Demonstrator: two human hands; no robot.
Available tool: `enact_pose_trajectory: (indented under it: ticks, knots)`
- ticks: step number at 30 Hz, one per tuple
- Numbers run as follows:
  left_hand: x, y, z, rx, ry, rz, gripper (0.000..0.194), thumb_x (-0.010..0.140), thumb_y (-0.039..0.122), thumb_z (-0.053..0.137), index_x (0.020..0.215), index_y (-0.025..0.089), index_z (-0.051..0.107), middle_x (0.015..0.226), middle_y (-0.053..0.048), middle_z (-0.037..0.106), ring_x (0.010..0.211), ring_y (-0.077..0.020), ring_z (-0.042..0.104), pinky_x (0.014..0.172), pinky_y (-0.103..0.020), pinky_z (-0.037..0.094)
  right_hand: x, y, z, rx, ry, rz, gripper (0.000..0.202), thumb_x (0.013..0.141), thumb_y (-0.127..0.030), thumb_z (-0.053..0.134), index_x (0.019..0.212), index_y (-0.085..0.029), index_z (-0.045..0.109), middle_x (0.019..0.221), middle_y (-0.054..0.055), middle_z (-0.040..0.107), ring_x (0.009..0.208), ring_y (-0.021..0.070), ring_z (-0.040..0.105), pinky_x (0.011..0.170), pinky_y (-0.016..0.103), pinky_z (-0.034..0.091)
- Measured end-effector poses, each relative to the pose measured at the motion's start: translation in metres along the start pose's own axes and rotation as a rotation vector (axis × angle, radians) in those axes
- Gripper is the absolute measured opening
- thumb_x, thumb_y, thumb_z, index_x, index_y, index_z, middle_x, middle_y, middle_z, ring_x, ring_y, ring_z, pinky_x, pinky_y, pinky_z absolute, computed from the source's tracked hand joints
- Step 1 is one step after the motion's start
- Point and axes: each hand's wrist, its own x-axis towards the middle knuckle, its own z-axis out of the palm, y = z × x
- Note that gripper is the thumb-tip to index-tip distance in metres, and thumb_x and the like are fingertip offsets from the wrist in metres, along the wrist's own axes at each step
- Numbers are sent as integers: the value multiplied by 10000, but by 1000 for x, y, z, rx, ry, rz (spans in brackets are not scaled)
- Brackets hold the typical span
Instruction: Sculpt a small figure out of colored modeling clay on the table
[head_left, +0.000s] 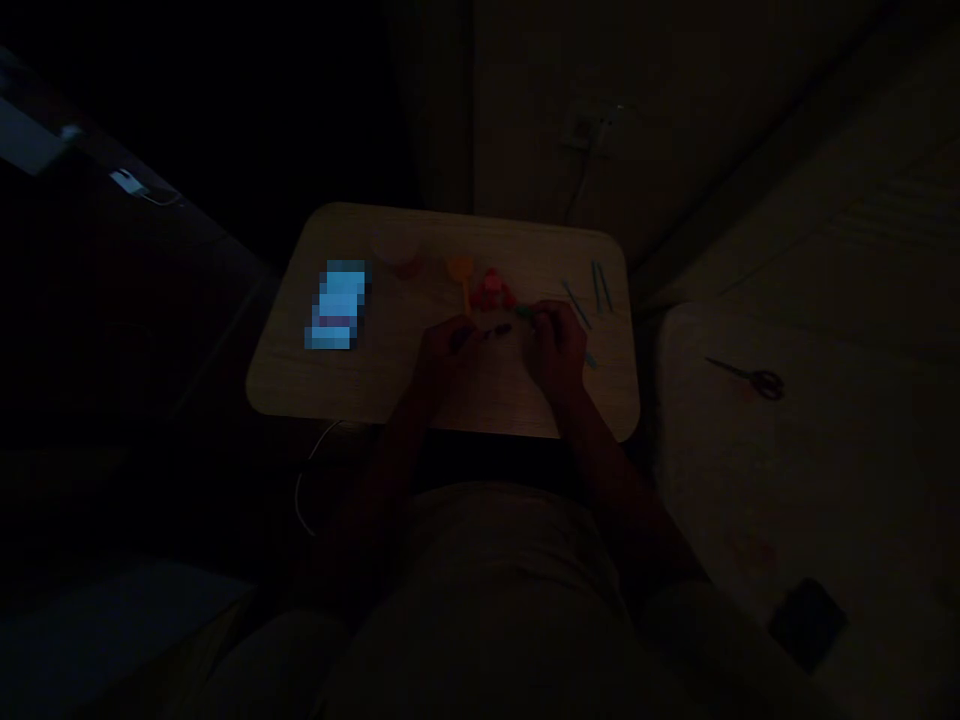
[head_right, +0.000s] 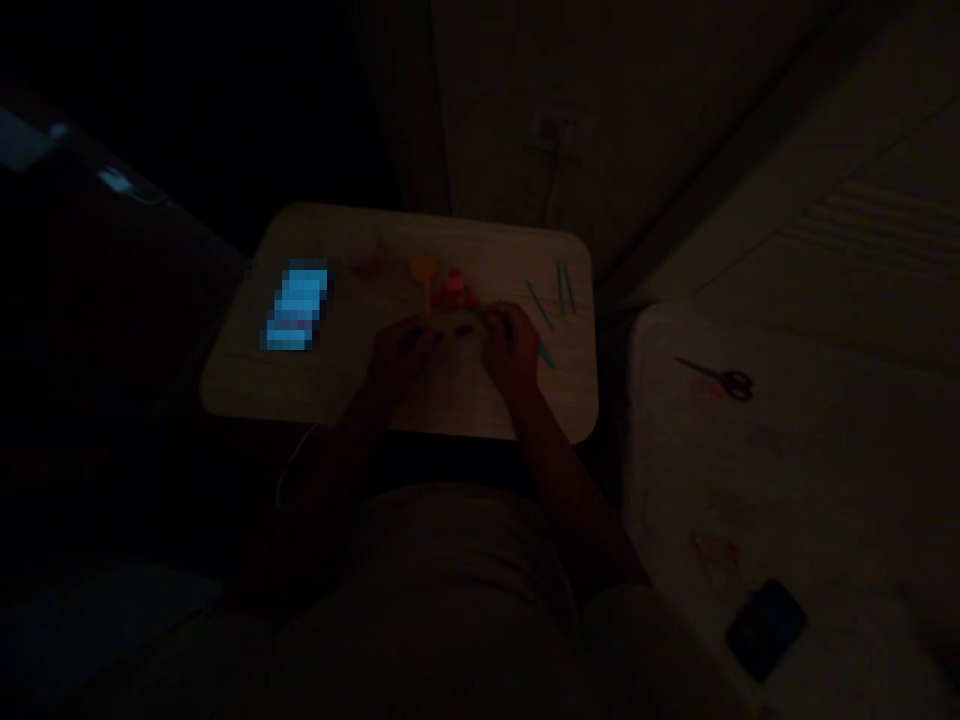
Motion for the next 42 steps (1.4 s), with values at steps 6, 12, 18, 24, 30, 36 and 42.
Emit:
enact_pose_trajectory:
  ticks: [6,12,18,24,30,36,42]
  knots:
    - [0,4,-1,12,0,11,229,887,360,620,743,182,608,654,25,511,620,-120,448,594,-264,349,1,-3,-1,-37,-37,22,230,1000,-395,576,905,-237,713,845,16,712,795,175,660,739,318,514]
    - [0,4,0,13,-3,-3,238,885,361,629,730,183,605,635,27,500,611,-122,445,579,-264,339,0,-1,1,-20,-40,41,161,969,-373,620,943,-239,705,872,14,711,801,173,653,750,318,525]
    - [0,3,-1,8,-3,7,236,893,362,634,740,185,607,637,30,493,609,-121,445,580,-263,343,-3,5,1,11,-45,68,199,940,-401,676,1076,-256,667,924,11,685,788,164,639,741,316,540]
    - [0,7,-1,9,-20,-25,252,889,380,621,731,186,591,634,30,474,613,-121,426,578,-261,330,-4,4,1,53,-66,132,231,962,-422,633,1122,-257,659,888,6,701,716,151,644,689,307,561]
    - [0,6,-1,19,-17,-22,231,875,374,623,738,190,598,654,21,511,633,-130,451,595,-265,350,-3,3,0,22,-66,105,270,1013,-426,556,1166,-253,697,909,35,749,744,179,697,737,353,590]
    - [0,5,0,31,-18,-14,228,879,377,621,750,189,617,665,13,544,639,-134,470,602,-265,366,-3,4,0,25,-59,73,290,997,-426,589,1200,-261,713,1037,60,774,890,205,734,836,385,606]
    - [1,4,0,25,-9,-7,244,885,371,629,730,184,601,640,22,510,616,-124,451,583,-264,340,-5,4,3,64,-76,138,172,956,-384,657,1002,-242,743,896,26,772,699,164,712,661,307,580]
